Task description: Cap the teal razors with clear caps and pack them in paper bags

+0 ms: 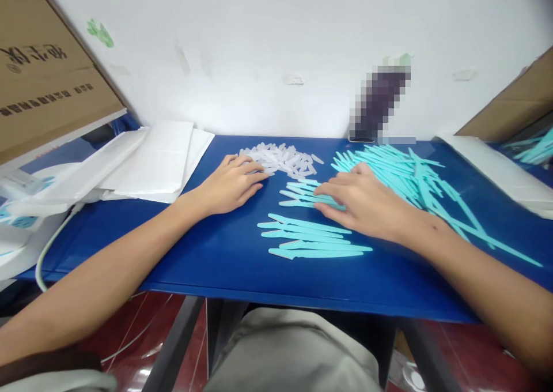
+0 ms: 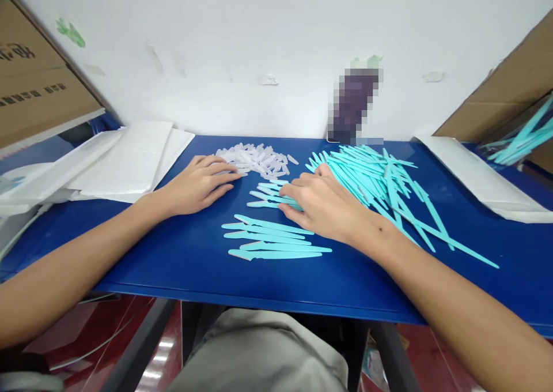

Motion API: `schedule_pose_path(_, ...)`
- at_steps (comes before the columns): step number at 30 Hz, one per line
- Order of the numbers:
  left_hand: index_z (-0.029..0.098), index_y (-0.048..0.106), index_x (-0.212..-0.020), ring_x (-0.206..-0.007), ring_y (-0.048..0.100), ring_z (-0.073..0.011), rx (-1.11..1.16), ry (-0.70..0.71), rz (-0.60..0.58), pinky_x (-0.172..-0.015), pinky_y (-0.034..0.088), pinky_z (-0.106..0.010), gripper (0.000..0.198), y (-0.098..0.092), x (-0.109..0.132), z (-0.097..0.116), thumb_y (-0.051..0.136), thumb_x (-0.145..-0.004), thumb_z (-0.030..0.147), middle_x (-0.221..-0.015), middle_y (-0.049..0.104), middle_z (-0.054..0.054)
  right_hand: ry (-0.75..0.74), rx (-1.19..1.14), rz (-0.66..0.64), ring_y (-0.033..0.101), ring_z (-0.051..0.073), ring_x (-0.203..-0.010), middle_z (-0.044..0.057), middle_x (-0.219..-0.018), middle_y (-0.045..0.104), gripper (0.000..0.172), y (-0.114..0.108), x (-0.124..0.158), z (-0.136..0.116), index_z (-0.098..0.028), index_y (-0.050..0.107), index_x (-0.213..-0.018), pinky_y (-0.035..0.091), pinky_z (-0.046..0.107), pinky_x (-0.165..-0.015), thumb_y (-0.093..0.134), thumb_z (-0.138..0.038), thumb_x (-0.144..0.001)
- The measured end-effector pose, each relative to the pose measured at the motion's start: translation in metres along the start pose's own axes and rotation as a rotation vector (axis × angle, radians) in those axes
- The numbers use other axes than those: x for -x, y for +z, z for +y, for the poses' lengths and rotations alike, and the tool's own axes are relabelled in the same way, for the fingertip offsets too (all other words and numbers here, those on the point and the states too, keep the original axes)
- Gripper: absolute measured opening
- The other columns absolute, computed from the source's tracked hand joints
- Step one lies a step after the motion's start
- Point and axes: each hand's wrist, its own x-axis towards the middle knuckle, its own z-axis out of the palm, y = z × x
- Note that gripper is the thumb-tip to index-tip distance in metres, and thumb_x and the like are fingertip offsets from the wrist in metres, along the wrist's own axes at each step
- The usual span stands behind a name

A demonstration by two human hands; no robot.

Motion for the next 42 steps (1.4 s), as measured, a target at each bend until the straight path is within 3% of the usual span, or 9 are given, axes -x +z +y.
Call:
schedule_pose_path(2,0.019,0.070,-0.132,-0.121,0.057,-0.0323,0.028,0.024,-0.006,-0.097,0.038,-0.047,0.040,0.000,0.000,0.002,0.039,-0.108,0.029,-0.131,0.070,-0.013,0.042,-0.011,-0.032,0.051,0.018,-0.055,0.001,-0.055,0.062,0.036,-0.002,0.001,0.001,-0.018,0.076,-0.099,0.040,0.043,-0.083,0.050,-0.041,-0.103)
schedule_pose_path(5,0.020,0.074,-0.122,-0.111,0.062,-0.0289,0.084,0.031,0.019,-0.095,0.038,-0.044,0.034,-0.002,0.000,0.004,0.045,-0.107,0.029,-0.118,0.074,-0.012,0.071,-0.139,-0.121,0.051,0.019,-0.053,-0.002,-0.044,0.053,0.037,-0.006,0.003,-0.003,-0.020,0.077,-0.100,0.040,0.035,-0.070,0.052,-0.046,-0.101)
schedule_pose_path(9,0.018,0.075,-0.105,-0.101,0.065,-0.0262,0.138,0.000,0.044,-0.092,0.039,-0.042,0.026,-0.005,-0.001,0.006,0.051,-0.104,0.028,-0.102,0.076,-0.009,0.054,-0.257,-0.245,0.056,0.017,-0.053,-0.002,-0.054,0.061,0.031,-0.010,0.002,-0.013,-0.020,0.077,-0.107,0.037,0.030,-0.059,0.058,-0.042,-0.098)
schedule_pose_path(12,0.018,0.073,-0.117,-0.097,0.065,-0.0254,0.150,-0.045,0.043,-0.092,0.041,-0.040,0.027,-0.003,-0.002,0.008,0.051,-0.103,0.025,-0.098,0.076,-0.008,-0.007,-0.256,-0.238,0.064,0.017,-0.064,0.003,-0.077,0.073,0.023,-0.009,0.002,-0.016,-0.019,0.078,-0.102,0.040,0.029,-0.060,0.057,-0.029,-0.098)
schedule_pose_path(19,0.020,0.065,-0.142,-0.118,0.058,-0.0317,0.138,0.019,0.010,-0.098,0.045,-0.046,0.042,0.003,-0.001,0.010,0.044,-0.107,0.033,-0.132,0.064,-0.016,0.015,-0.191,-0.210,0.061,0.017,-0.071,0.007,-0.099,0.070,0.021,-0.004,0.003,-0.011,-0.018,0.074,-0.098,0.043,0.031,-0.066,0.054,-0.025,-0.096)
schedule_pose_path(24,0.026,0.078,-0.122,-0.118,0.058,-0.0312,0.168,0.036,0.025,-0.100,0.044,-0.047,0.037,0.004,-0.001,0.007,0.048,-0.108,0.042,-0.130,0.065,-0.012,0.074,-0.273,-0.271,0.058,0.017,-0.073,0.004,-0.092,0.067,0.011,-0.010,0.003,-0.008,-0.021,0.067,-0.096,0.040,0.029,-0.066,0.058,-0.025,-0.091)
schedule_pose_path(29,0.025,0.073,-0.132,-0.117,0.058,-0.0302,0.236,0.070,0.044,-0.100,0.044,-0.046,0.036,0.002,-0.002,0.010,0.051,-0.107,0.040,-0.130,0.064,-0.013,0.054,-0.270,-0.272,0.055,0.016,-0.070,0.001,-0.086,0.067,0.009,-0.013,0.006,-0.003,-0.023,0.063,-0.088,0.035,0.029,-0.064,0.055,-0.024,-0.091)
schedule_pose_path(36,0.019,0.077,-0.102,-0.096,0.060,-0.0229,0.389,0.090,0.057,-0.088,0.047,-0.036,0.020,-0.001,-0.002,0.010,0.062,-0.102,0.032,-0.099,0.074,-0.007,0.059,-0.094,-0.274,0.049,0.016,-0.063,0.001,-0.077,0.063,0.013,-0.012,0.007,0.002,-0.022,0.055,-0.078,0.026,0.030,-0.059,0.050,-0.019,-0.089)
schedule_pose_path(42,0.017,0.069,-0.130,-0.089,0.060,-0.0194,0.367,0.138,0.219,-0.079,0.050,-0.032,0.032,-0.003,0.000,0.014,0.047,-0.107,0.021,-0.103,0.065,-0.011,0.036,-0.099,-0.265,0.050,0.015,-0.064,0.003,-0.081,0.064,0.011,-0.010,0.006,-0.002,-0.021,0.058,-0.083,0.025,0.030,-0.058,0.050,-0.016,-0.090)
